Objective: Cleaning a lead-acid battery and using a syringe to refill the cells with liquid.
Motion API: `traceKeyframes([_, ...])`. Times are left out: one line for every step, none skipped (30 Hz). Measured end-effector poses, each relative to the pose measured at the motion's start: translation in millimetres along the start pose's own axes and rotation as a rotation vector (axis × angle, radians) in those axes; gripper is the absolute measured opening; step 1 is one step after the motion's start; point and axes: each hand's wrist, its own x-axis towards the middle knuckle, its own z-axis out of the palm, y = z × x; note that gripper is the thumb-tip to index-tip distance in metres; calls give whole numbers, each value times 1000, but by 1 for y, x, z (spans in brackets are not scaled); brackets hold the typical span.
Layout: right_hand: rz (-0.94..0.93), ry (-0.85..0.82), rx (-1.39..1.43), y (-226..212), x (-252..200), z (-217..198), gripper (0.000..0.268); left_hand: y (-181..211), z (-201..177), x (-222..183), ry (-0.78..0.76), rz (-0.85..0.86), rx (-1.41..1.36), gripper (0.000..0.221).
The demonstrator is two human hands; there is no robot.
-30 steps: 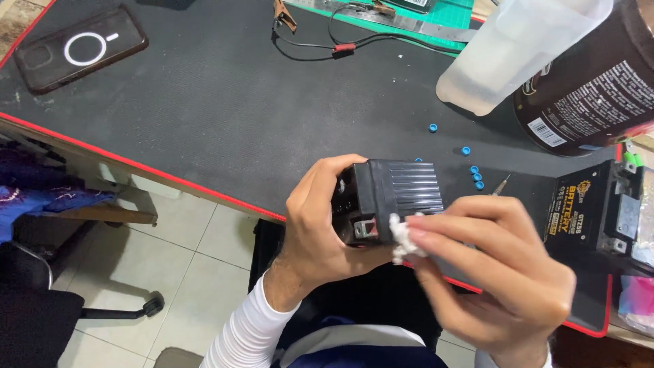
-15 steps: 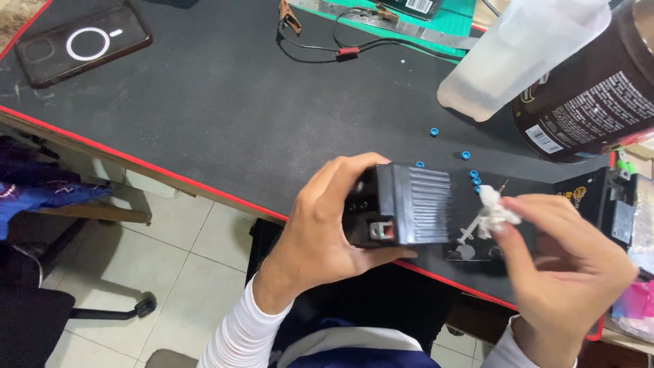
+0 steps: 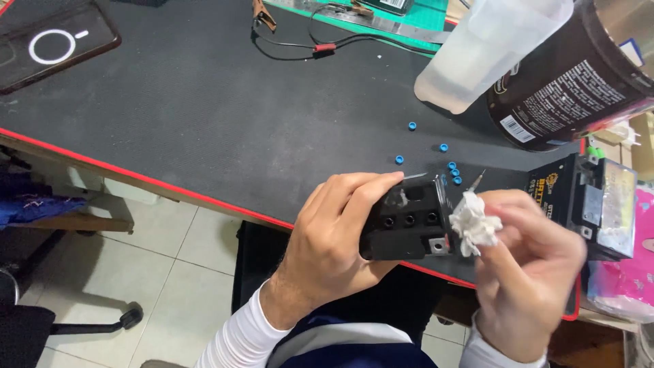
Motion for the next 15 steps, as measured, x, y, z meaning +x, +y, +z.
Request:
traceKeyframes([0, 2, -1, 4, 2, 1, 22, 1, 1, 0, -1, 1, -2, 43])
traceKeyframes([48, -16, 196, 9, 4, 1, 24, 1, 2, 0, 18, 6, -8, 46])
traceKeyframes([96, -31, 394, 13, 6, 2, 25, 1, 3, -1, 37, 11, -14, 49])
traceKeyframes([100, -30, 393, 15, 6, 2, 25, 1, 4, -1, 35, 9, -15, 49])
traceKeyframes([162, 40, 395, 16, 6, 1, 31, 1, 5, -1, 49, 19, -17, 51])
traceKeyframes([220, 107, 398, 18, 8, 2, 37, -1, 5, -1, 66, 34, -16, 53])
traceKeyframes([219, 104, 400, 18, 8, 2, 37, 1, -2, 3, 68, 34, -13, 53])
traceKeyframes([194, 66, 443, 18, 7, 1, 36, 2, -8, 7, 1, 57, 39, 56])
traceKeyframes([169, 27, 487, 17, 7, 0, 34, 4, -14, 12, -65, 79, 90, 59])
traceKeyframes([171, 28, 487, 21, 7, -3, 34, 4, -17, 13, -67, 78, 90, 59])
traceKeyframes([214, 62, 494, 24, 6, -6, 34, 4, -20, 14, -87, 111, 129, 42])
traceKeyframes([253, 94, 506, 27, 8, -7, 33, 3, -24, 17, -105, 151, 173, 45])
traceKeyframes([249, 93, 511, 30, 11, -8, 33, -2, -23, 16, -105, 155, 177, 45])
traceKeyframes([262, 114, 519, 32, 11, -9, 33, -5, -23, 14, -81, 206, 232, 39])
traceKeyframes([274, 135, 528, 35, 11, -10, 33, -9, -22, 11, -58, 258, 287, 33])
